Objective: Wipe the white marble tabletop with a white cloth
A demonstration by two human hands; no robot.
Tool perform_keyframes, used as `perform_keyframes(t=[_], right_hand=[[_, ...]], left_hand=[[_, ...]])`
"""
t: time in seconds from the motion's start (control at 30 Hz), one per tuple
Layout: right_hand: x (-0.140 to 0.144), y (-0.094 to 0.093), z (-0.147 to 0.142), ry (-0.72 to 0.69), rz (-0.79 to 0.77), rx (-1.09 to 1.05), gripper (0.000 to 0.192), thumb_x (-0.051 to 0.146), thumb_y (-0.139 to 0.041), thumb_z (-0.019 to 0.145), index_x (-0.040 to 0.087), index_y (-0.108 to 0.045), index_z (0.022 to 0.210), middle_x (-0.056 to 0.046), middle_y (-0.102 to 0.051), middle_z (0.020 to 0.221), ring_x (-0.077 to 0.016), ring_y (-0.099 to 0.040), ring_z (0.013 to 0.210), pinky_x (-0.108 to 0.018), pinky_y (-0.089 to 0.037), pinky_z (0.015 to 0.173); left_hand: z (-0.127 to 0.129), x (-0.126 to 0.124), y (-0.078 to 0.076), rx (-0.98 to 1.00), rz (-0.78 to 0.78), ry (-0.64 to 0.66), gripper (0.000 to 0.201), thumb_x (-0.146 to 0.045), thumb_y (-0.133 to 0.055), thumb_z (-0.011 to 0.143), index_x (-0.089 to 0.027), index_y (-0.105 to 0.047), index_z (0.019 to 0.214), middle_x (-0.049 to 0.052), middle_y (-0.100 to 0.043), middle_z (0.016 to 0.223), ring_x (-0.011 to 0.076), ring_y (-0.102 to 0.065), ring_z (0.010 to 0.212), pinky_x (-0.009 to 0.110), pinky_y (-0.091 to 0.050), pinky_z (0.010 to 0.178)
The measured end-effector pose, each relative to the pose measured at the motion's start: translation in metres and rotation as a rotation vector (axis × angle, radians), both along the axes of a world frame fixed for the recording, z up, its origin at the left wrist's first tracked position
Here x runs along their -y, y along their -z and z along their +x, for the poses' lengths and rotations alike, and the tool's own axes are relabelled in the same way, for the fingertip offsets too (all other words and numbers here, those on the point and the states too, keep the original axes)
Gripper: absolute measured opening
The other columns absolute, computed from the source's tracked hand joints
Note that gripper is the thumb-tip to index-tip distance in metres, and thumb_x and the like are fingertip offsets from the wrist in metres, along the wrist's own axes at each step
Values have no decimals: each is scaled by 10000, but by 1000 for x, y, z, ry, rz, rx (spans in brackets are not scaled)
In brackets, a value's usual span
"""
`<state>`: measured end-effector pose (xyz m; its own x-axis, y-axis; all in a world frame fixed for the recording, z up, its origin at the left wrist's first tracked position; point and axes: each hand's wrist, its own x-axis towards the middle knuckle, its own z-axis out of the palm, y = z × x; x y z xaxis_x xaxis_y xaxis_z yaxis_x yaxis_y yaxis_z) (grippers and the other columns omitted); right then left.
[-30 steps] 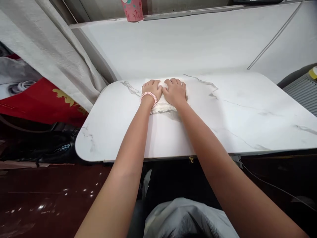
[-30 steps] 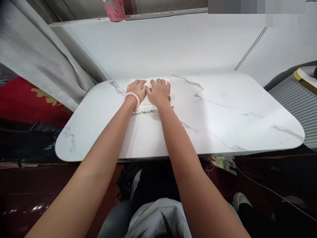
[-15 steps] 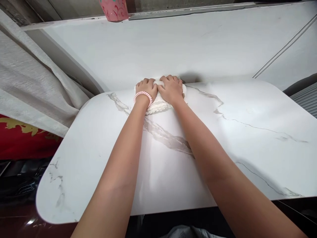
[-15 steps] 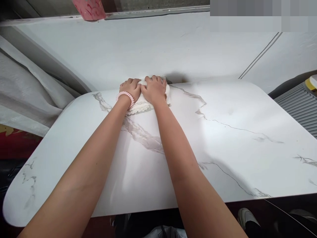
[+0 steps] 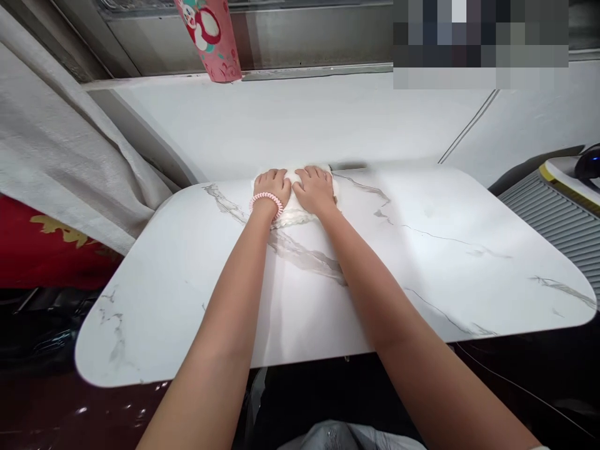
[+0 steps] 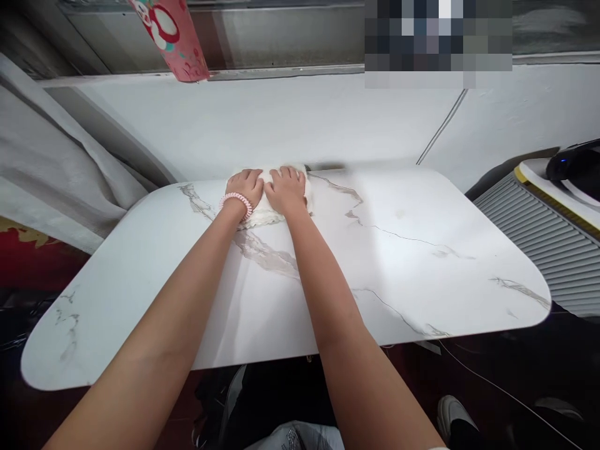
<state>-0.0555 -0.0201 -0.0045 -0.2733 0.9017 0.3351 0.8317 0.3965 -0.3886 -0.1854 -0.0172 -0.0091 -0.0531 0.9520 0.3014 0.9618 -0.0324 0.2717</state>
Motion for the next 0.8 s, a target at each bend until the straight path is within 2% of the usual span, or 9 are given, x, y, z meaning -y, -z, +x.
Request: perform_keyframes(t=[0.3, 0.6, 0.8], right_hand=[[61, -1, 30, 10, -16, 37, 433, 266, -367, 956, 189, -551, 1341, -104, -499, 1467, -257, -376, 1383, -474, -224, 1159], [129, -1, 63, 1, -12, 69, 439, 264, -360, 952, 196, -551, 1342, -99, -501, 1466, -273, -370, 1386, -483, -242, 1149], [166, -2, 88, -17, 20, 98, 439, 255, -358, 946, 189, -572, 1325, -117, -520, 1445, -275, -399, 1359, -473, -271, 1135]], left_hand=[[35, 66, -5, -10, -17, -20, 461, -252, -326, 935, -206, -567, 1326, 110, -579, 1376, 257, -485, 1307, 423, -294, 1147], [67, 134, -1, -1, -18, -19, 481, -268, -311, 934, -193, -560, 1339, 109, -578, 1372, 249, -479, 1310, 411, -277, 1153], [97, 179, -9, -26, -49, -44, 480, -257, -300, 947, -141, -557, 1334, 144, -569, 1373, 261, -482, 1298, 405, -281, 1142]])
